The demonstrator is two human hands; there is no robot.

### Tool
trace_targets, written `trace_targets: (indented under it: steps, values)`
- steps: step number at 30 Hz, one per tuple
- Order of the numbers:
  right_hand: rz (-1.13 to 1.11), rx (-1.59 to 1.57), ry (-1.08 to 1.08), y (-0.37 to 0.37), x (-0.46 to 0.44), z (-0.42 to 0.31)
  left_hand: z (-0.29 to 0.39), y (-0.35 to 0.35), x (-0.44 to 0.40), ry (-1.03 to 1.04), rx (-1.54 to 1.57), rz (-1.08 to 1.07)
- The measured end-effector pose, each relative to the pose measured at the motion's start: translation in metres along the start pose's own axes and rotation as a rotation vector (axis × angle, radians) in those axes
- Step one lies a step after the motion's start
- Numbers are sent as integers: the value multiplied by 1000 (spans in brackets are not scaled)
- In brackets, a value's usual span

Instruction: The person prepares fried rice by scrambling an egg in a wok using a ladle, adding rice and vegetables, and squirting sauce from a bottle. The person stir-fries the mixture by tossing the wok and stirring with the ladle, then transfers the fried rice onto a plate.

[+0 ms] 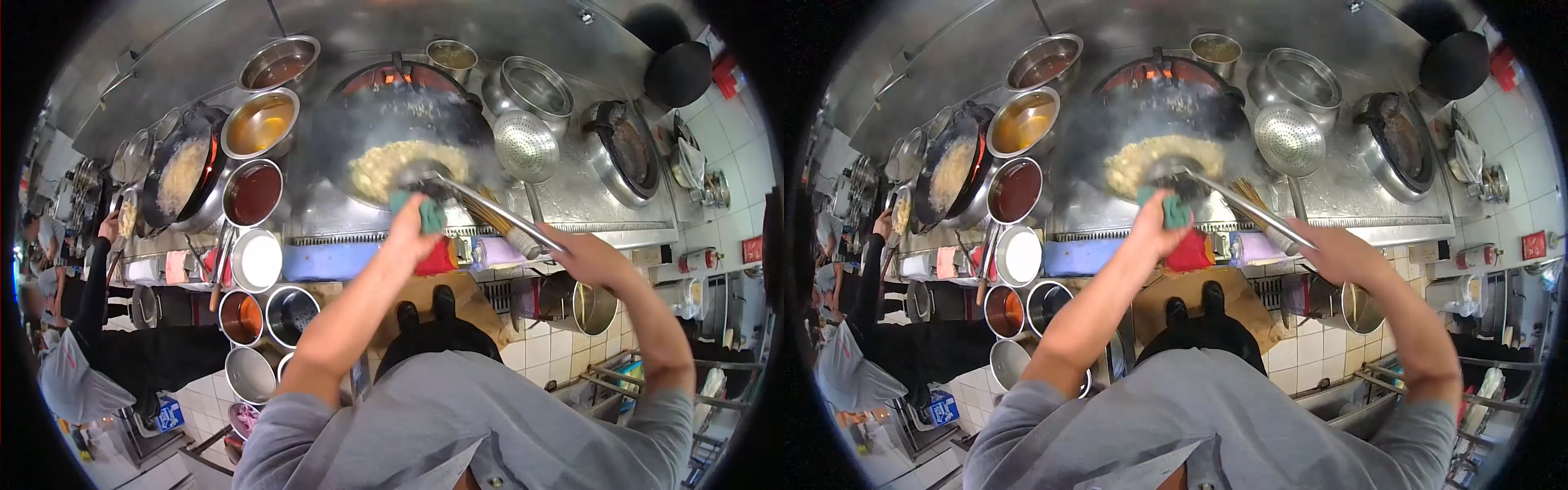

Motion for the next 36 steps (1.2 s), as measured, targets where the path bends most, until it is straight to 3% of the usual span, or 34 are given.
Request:
trace_targets:
  steps: [1,2,3,4,6,8,10,13,15,18,20,21,22,23,26,28,31,33,36]
  values:
    - [14,16,51,19,-33,5,10,2,-19,27,-63,-7]
    - [257,-14,-117,54,-79,26,15,-2,-32,57,-127,-14]
    - [249,23,-8,54,-102,16,6,-22,-49,58,-118,-69]
    - [238,60,102,53,-117,0,-9,-37,-40,36,-113,-22]
    - [307,23,67,47,-112,-16,-45,-71,-6,-45,-193,63]
    - [389,-6,30,33,-96,-27,-55,-55,42,-48,-142,-101]
    - [297,-52,6,43,-69,-30,-34,-33,21,-20,22,27]
    - [238,-102,-83,51,-28,-17,12,-16,-35,-19,-26,-30]
    - [78,-65,-73,33,18,-8,2,-19,-24,27,40,2]
    - [-111,45,-23,7,49,14,-30,-25,54,-126,-65,-27]
    - [-13,44,-62,6,18,18,-13,0,57,-109,-69,-5]
    - [-39,32,66,7,-9,10,1,7,32,-82,-71,0]
    - [103,65,-80,22,-45,17,11,10,-1,-52,-74,1]
    - [176,70,-55,37,-84,19,13,11,-17,19,-79,-19]
    - [253,102,119,34,-122,-19,-28,-23,-21,7,-105,-131]
    - [390,28,69,43,-118,-19,-58,-69,-23,-183,-153,-13]
    - [336,30,11,54,-78,-18,-34,-45,-12,-111,-124,-1]
    - [279,-35,-11,68,-56,6,9,-27,-58,-97,-48,17]
    - [102,5,-27,43,14,22,-3,-20,-31,-62,22,-57]
Point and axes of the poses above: each hand's wrist, its own x-axis away from the middle knuckle, its own y-axis out of the palm, z = x × y, the point moved 5 cm from there along -x, towards the middle knuckle, and after that the axes turned 2 degrees about z, right-handed, at the moved point
